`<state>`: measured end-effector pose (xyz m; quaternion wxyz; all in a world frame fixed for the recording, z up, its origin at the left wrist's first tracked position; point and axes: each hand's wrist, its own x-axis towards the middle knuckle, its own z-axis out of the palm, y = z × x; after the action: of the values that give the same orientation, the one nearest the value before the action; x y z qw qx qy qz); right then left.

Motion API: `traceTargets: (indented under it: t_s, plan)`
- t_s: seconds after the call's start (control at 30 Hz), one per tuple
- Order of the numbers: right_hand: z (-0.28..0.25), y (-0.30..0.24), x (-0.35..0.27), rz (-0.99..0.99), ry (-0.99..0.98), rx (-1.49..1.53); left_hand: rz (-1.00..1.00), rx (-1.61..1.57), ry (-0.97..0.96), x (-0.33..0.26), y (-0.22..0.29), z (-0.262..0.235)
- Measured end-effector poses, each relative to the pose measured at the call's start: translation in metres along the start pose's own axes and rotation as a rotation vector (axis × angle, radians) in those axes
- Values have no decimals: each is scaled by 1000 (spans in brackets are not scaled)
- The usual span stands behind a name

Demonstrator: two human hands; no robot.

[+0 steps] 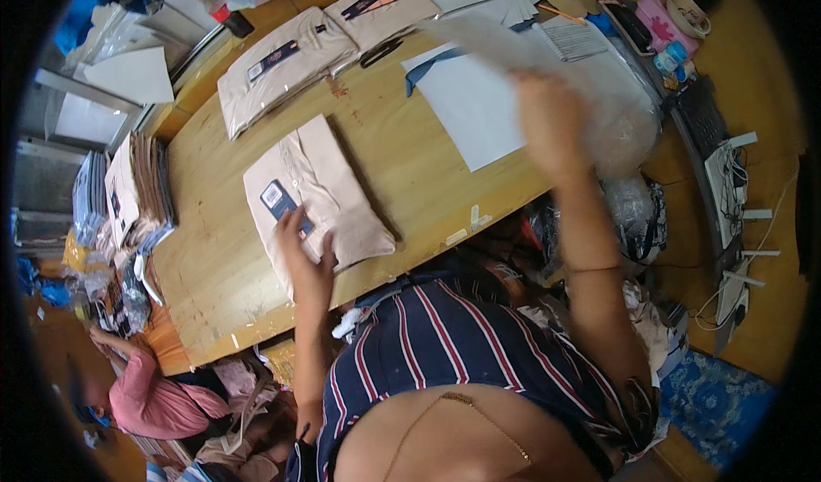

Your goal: The person folds a beige shirt and places it into a clear plastic bag. They seal the bag, stack it with other packaged shirts, and secure the stack with a blue elastic band. The person then handles a small black tag and writes on a notepad before repeating the folding and bagging process with another shirt.

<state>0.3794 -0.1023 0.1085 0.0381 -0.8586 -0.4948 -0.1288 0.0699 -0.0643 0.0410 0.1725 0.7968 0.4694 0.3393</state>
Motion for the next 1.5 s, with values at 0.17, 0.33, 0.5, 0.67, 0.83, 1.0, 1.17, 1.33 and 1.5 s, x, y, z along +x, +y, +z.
traceTargets:
  t_s: [0.17,0.33,0.5,0.67,0.83,1.0,1.17,1.33,1.5]
  plan:
    - [67,-97,-52,-317,-431,352,269,20,-304,49,10,86]
    - [105,-11,-54,-385,-192,567,351,480,-574,70,-26,123]
    - [120,46,-67,-318,-287,800,469,648,-529,100,-20,134]
    - [115,42,-70,-337,-347,728,809,163,-640,74,36,177]
    - [121,39,-72,-324,-319,802,724,20,-641,57,26,195]
    - [125,36,-69,-201,-453,890,734,-71,-646,54,23,202]
    - [130,46,-62,-357,-397,794,732,-55,-639,46,29,217]
    - [126,44,-63,-387,-270,671,690,-35,-640,48,29,210]
    - [120,46,-102,-602,-40,558,636,45,-577,49,25,219]
